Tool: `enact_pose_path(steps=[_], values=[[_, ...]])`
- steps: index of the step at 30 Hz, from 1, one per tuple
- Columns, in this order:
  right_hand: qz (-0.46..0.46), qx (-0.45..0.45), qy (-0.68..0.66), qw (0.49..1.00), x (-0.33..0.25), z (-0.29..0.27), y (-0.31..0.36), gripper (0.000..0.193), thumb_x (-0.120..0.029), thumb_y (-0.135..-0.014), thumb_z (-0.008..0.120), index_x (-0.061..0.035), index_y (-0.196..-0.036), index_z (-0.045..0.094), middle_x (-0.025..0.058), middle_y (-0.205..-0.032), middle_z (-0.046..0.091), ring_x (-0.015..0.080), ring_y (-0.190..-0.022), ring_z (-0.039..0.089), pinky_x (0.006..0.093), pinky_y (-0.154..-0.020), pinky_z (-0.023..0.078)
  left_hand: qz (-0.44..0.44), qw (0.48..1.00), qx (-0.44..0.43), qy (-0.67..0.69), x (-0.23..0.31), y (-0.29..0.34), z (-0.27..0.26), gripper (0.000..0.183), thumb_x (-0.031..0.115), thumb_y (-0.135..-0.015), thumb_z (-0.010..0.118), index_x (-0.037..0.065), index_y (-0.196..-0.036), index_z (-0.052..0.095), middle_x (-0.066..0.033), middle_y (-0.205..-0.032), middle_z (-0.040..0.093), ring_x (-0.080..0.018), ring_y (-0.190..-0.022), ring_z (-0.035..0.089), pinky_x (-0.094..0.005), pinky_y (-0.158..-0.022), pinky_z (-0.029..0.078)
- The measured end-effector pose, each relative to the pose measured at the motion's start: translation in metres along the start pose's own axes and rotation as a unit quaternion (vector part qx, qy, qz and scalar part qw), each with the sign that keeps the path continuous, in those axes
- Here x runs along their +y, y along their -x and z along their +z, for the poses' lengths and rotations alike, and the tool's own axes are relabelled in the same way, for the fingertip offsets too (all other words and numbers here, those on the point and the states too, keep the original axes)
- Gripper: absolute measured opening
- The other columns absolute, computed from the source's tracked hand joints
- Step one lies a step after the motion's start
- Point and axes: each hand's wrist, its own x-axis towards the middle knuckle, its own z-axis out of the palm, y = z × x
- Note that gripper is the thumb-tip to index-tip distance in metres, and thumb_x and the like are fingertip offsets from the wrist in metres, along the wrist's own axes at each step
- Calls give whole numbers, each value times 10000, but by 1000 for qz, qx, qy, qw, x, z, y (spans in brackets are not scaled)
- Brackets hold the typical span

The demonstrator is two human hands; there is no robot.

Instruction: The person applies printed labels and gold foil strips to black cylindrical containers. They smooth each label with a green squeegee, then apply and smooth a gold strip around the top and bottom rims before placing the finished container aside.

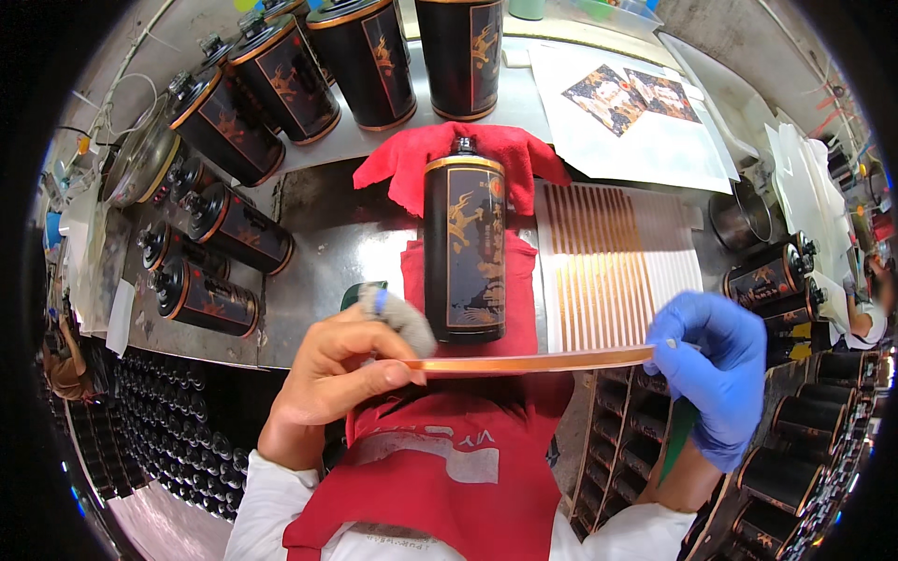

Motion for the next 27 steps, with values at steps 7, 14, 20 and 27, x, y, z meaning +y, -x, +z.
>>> enact_pose_path(steps=[7, 14, 20, 27], values=[[139, 95, -53, 984, 110, -41, 22, 84, -74, -789, 634, 1, -776, 598, 54, -637, 585, 39, -445, 446, 158, -414, 318, -60, 968, 232, -76, -48, 24, 22, 64, 75, -760, 721, 40, -755, 668, 6, -707, 590, -85, -682, 477, -231, -648, 389], [156, 100, -79, 980, 147, -58, 4, 116, -103, -822, 614, -11, -764, 576, 42, -641, 570, 36, -413, 417, 164, -386, 297, -27, 958, 283, -43, -66, 3, 44, 91, 84, -758, 727, 37, -761, 649, 6, -738, 574, -58, -625, 447, -203, -566, 368], [173, 90, -70, 978, 162, -63, -6, 118, -109, -820, 615, -17, -760, 573, 39, -633, 564, 36, -413, 419, 167, -378, 294, -48, 954, 289, -62, -64, -3, 47, 106, 86, -754, 730, 39, -731, 637, 21, -679, 550, -48, -617, 433, -196, -549, 345], [183, 92, -60, 977, 164, -65, -8, 117, -113, -817, 617, -19, -761, 574, 33, -629, 559, 35, -426, 417, 168, -384, 297, -74, 958, 274, -26, -71, -2, 44, 104, 65, -754, 720, 41, -735, 621, 22, -698, 544, -44, -644, 434, -190, -581, 349]])
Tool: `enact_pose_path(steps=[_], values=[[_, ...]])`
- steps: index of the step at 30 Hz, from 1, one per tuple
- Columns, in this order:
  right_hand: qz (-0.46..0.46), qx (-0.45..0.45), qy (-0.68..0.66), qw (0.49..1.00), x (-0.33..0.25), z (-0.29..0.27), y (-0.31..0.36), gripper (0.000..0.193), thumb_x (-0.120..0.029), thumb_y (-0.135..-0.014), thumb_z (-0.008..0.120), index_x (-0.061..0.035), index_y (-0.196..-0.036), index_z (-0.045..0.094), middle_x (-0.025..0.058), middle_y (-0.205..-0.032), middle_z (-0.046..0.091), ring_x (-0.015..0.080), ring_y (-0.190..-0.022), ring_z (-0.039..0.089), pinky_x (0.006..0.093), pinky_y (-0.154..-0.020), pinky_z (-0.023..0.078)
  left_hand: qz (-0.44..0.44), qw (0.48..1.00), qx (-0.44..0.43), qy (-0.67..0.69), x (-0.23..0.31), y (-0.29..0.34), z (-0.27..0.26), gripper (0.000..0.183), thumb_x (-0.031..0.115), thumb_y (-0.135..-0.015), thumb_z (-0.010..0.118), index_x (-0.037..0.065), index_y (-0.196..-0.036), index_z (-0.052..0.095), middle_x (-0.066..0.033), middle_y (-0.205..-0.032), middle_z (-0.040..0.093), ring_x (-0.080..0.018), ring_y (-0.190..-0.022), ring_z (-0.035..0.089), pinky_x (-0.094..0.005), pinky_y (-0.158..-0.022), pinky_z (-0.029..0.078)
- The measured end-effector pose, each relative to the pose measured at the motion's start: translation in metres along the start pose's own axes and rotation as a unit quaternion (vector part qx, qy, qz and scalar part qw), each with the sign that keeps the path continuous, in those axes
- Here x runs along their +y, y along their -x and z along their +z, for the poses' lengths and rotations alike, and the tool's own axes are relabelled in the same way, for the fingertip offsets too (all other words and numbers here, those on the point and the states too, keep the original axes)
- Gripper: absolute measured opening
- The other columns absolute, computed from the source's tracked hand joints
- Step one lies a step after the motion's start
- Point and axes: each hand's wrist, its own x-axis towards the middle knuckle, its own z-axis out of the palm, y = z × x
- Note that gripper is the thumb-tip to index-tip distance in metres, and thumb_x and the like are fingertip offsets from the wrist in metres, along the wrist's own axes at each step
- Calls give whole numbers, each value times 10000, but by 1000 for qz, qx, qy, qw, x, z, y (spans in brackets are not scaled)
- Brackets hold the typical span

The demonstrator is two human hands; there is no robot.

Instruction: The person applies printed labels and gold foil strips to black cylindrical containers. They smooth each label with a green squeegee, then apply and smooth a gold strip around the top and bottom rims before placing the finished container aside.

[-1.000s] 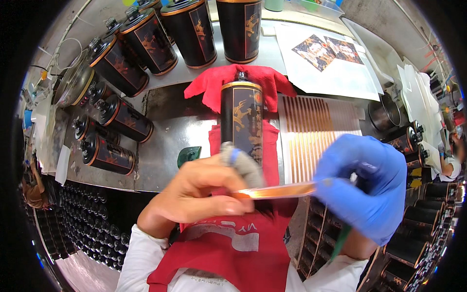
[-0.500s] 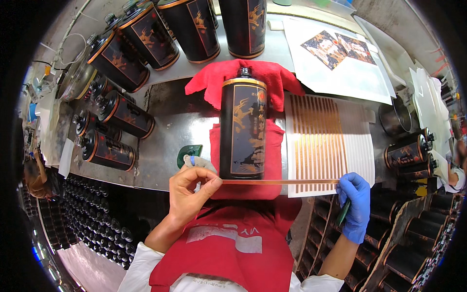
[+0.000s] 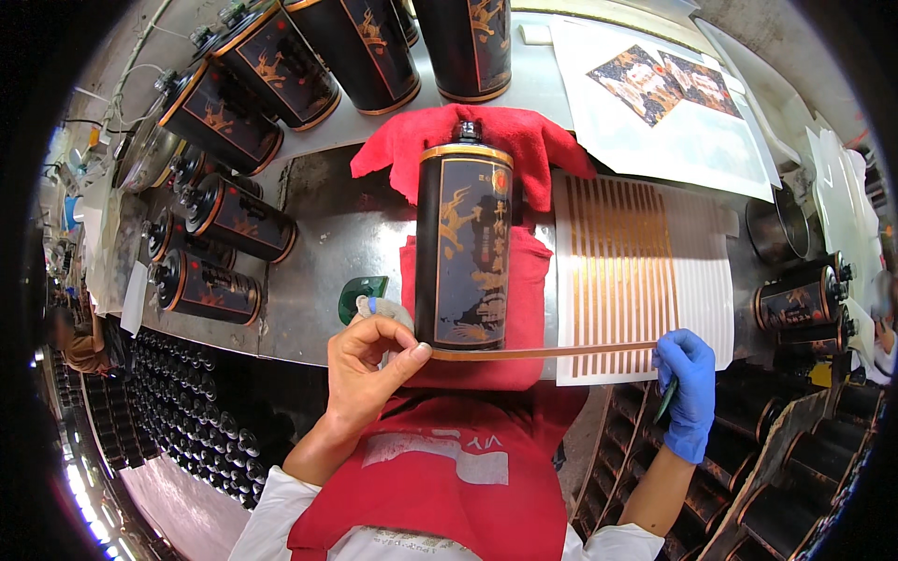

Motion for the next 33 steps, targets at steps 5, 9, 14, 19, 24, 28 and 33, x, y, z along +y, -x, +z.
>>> enact_pose_path(steps=[5, 9, 14, 19, 24, 28, 33], values=[[2, 4, 3, 1000, 2, 0, -1, 124, -120, -817, 617, -24, -752, 572, 28, -629, 559, 32, -439, 421, 168, -394, 303, -44, 983, -14, 175, -2, -5, 1, 161, 27, -765, 698, 42, -864, 571, 0, -860, 527, -54, -715, 439, -197, -667, 378], [11, 0, 8, 1000, 4, 0, -2, 120, -112, -816, 613, -26, -743, 573, 30, -628, 560, 32, -437, 420, 168, -394, 301, -16, 990, -32, 137, -5, -5, 3, 264, 41, -748, 730, 55, -892, 510, 5, -885, 474, -65, -755, 441, -208, -694, 384], [18, -11, 24, 999, 7, -2, -6, 113, -101, -809, 611, -25, -734, 573, 36, -626, 561, 35, -436, 422, 168, -395, 302, -16, 992, -50, 118, -13, -10, 0, 292, 69, -726, 762, 65, -857, 501, 12, -854, 456, -65, -742, 427, -204, -677, 372], [13, -8, 50, 999, 13, -1, -11, 125, -125, -820, 612, -37, -753, 554, 23, -622, 544, 26, -416, 398, 160, -376, 285, -37, 985, -71, 150, -11, -14, -2, 266, 61, -733, 754, 61, -845, 513, 16, -846, 455, -59, -735, 423, -201, -654, 365], [22, -3, 60, 998, 9, 1, -15, 89, -97, -786, 646, -25, -760, 602, 15, -643, 570, 39, -483, 450, 176, -446, 335, -95, 973, -79, 196, -4, -16, -4, 264, 4, -712, 739, 65, -852, 523, 10, -839, 480, -71, -764, 460, -205, -705, 375], [1, -4, 76, 997, 11, 2, -18, 88, -94, -788, 655, -19, -774, 611, 10, -659, 574, 50, -548, 484, 186, -509, 370, -85, 971, -68, 214, -7, -20, -9, 220, -37, -741, 673, 58, -876, 528, -13, -887, 499, -84, -780, 481, -206, -716, 396], [-21, 8, 91, 996, 11, 8, -19, 78, -76, -782, 669, -11, -781, 626, 1, -684, 582, 61, -616, 521, 198, -567, 407, 297, 924, -16, -241, 28, -14, 18, 842, 349, -576, 833, 54, -1276, 471, -194, -1254, 462, -339, -1176, 428, -422, -976, 335]])
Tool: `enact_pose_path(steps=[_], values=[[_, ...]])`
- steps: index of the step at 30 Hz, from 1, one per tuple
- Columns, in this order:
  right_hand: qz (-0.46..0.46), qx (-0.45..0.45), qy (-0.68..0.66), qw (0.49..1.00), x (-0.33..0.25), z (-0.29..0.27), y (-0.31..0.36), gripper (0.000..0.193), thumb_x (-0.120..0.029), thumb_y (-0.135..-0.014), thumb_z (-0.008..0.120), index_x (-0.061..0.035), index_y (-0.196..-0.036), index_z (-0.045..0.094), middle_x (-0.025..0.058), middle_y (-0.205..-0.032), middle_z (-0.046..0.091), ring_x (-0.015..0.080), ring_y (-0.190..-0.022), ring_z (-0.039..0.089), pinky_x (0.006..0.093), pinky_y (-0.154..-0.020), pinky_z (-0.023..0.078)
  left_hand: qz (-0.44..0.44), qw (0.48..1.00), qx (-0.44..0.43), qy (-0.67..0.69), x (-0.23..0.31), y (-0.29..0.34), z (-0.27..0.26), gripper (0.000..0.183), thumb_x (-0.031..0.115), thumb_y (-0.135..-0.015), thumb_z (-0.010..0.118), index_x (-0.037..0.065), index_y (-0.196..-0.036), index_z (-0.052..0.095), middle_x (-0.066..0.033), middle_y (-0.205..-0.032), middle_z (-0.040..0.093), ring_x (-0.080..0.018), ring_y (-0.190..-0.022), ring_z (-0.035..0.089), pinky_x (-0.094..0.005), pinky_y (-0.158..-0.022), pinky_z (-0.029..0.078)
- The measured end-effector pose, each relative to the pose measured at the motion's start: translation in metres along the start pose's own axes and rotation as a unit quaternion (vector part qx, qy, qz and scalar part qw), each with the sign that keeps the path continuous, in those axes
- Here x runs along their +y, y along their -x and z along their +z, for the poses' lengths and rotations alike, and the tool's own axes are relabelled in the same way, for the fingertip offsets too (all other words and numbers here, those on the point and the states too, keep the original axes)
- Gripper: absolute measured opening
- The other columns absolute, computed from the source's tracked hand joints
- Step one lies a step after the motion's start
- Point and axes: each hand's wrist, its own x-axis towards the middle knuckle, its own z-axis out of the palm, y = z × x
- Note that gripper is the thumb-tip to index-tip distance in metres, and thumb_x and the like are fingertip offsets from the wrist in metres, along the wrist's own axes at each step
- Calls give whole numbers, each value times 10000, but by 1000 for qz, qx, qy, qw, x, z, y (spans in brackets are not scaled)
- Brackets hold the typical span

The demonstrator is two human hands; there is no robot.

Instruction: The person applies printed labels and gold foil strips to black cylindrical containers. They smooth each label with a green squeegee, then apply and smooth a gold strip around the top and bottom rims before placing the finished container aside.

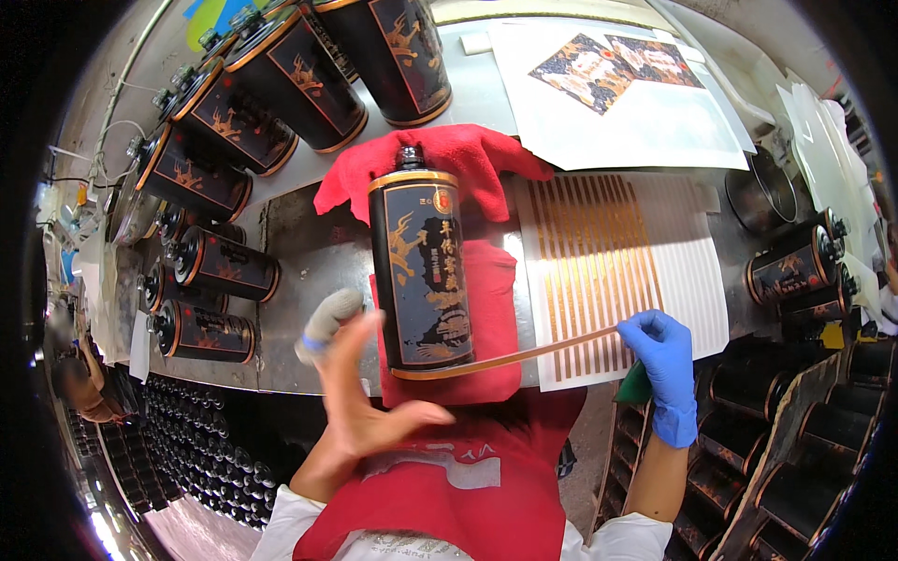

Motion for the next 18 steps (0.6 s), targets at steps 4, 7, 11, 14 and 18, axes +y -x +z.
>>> enact_pose_path(steps=[4, 7, 11, 14, 18], values=[[-9, 3, 1, 1000, 7, -1, -1, 85, -74, -768, 685, -9, -774, 630, -12, -683, 577, 48, -614, 510, 191, -567, 406, 68, 966, -146, -200, -2, -15, 22, 839, 269, -650, 775, 43, -1359, 387, -297, -1344, 338, -470, -1239, 335, -570, -1001, 253], [9, -7, -6, 1000, -3, 11, 7, 92, -79, -756, 698, -14, -774, 635, -21, -678, 573, 38, -611, 503, 186, -559, 400, -54, 990, -118, -52, -26, 9, 23, 954, 219, -654, 790, -9, -1400, 242, -349, -1322, 338, -500, -1228, 337, -517, -982, 320], [21, -72, -28, 997, -22, 41, 24, 90, -86, -751, 706, -29, -785, 644, -29, -681, 581, 24, -605, 493, 168, -547, 387, -99, 985, -144, 9, -55, 27, 10, 1072, 266, -664, 798, -61, -1409, 101, -277, -1268, 456, -410, -1140, 477, -417, -914, 407], [27, -79, -36, 996, -22, 52, 27, 96, -83, -748, 714, -28, -790, 647, -27, -683, 587, 21, -606, 492, 165, -544, 386, -61, 991, -112, -40, -48, 23, 3, 1156, 368, -615, 821, -68, -1408, 102, -311, -1340, 345, -423, -1161, 430, -420, -951, 364], [43, -75, -50, 995, -16, 54, 21, 104, -75, -741, 724, -28, -795, 649, -22, -685, 593, 22, -594, 496, 169, -536, 391, 21, 993, -94, -64, -20, -1, 8, 1082, 382, -605, 832, -51, -1391, 227, -358, -1421, 139, -459, -1335, 188, -442, -1071, 203]])
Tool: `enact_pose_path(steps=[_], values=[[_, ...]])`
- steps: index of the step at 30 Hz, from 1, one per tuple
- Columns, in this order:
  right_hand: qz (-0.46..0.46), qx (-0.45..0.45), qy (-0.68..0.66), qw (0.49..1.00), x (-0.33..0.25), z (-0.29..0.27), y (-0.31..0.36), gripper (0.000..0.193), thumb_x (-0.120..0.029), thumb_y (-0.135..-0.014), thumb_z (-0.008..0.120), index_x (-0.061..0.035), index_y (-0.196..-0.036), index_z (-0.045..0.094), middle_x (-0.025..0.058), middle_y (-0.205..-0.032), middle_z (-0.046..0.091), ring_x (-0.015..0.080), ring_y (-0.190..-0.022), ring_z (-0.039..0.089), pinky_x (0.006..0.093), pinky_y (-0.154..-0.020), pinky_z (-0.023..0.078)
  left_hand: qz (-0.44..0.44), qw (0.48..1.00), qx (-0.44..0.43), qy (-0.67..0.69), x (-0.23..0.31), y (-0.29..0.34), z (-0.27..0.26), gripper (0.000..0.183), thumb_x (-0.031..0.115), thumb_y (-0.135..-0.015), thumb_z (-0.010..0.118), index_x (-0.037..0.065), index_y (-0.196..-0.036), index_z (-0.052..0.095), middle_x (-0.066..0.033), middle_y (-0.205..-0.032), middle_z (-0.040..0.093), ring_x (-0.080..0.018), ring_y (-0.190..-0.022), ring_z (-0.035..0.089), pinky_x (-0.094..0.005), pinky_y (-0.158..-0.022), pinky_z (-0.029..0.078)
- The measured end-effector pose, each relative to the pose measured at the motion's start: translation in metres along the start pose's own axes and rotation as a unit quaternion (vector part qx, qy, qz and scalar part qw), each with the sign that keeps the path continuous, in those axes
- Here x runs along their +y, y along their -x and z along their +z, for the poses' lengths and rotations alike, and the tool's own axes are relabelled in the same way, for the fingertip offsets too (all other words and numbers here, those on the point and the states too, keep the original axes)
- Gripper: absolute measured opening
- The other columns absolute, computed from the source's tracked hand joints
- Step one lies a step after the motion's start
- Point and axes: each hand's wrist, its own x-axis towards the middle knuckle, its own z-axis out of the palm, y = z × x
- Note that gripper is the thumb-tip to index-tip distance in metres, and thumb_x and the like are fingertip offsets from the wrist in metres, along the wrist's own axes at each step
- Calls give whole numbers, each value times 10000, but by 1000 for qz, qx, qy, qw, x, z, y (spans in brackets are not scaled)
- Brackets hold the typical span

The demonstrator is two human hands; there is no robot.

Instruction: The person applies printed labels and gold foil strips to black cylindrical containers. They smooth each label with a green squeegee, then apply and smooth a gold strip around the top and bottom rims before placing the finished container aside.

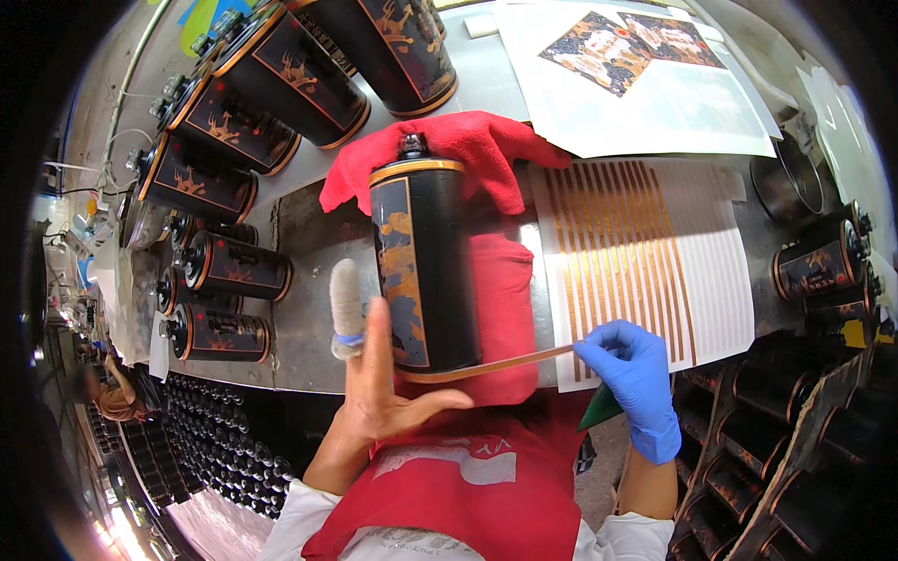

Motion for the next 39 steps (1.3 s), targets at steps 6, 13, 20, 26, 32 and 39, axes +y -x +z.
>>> enact_pose_path(steps=[6, 13, 20, 26, 32, 39], values=[[-2, -17, -12, 1000, -4, 2, -2, 81, -48, -745, 705, -20, -777, 636, -12, -678, 596, 27, -577, 505, 168, -517, 390, 61, 994, -45, -75, -11, -13, 4, 970, 197, -559, 864, 1, -1356, 347, -371, -1400, 192, -489, -1296, 269, -456, -1009, 319], [-24, -40, -70, 996, -10, -2, 8, 65, -13, -741, 678, -10, -761, 616, 24, -666, 604, 43, -563, 525, 172, -489, 388, 45, 999, 4, 7, -19, -4, 9, 919, 162, -569, 831, 33, -1353, 370, -362, -1390, 232, -543, -1264, 267, -539, -1031, 248], [11, -66, -59, 996, -18, 33, 9, 79, -67, -758, 703, -28, -784, 639, -19, -697, 594, 23, -610, 504, 169, -538, 389, -50, 995, 0, 87, -41, 29, 13, 984, 249, -646, 819, -6, -1395, 235, -321, -1403, 251, -462, -1245, 368, -445, -959, 385], [-17, -102, -44, 994, -17, 53, 8, 78, -73, -758, 707, -28, -783, 649, -26, -689, 586, 19, -599, 492, 173, -547, 389, -81, 995, -52, 2, -40, 22, -6, 1116, 359, -609, 833, -64, -1393, 162, -267, -1382, 339, -400, -1235, 404, -431, -979, 353], [-5, -103, -46, 994, -18, 52, 9, 66, -67, -766, 700, -29, -789, 651, -32, -696, 583, 19, -603, 493, 174, -551, 394, 18, 1000, 1, -6, -8, -7, 4, 1079, 409, -566, 843, -19, -1379, 277, -380, -1367, 226, -554, -1248, 260, -549, -1028, 231], [-27, -141, -51, 988, -29, 73, 13, 86, -66, -772, 700, -7, -809, 650, -21, -711, 583, 16, -601, 485, 168, -543, 399, -63, 990, -59, 110, -32, 11, 9, 1307, 424, -523, 841, -50, -1416, 12, -272, -1360, 366, -357, -1217, 453, -387, -990, 362]])
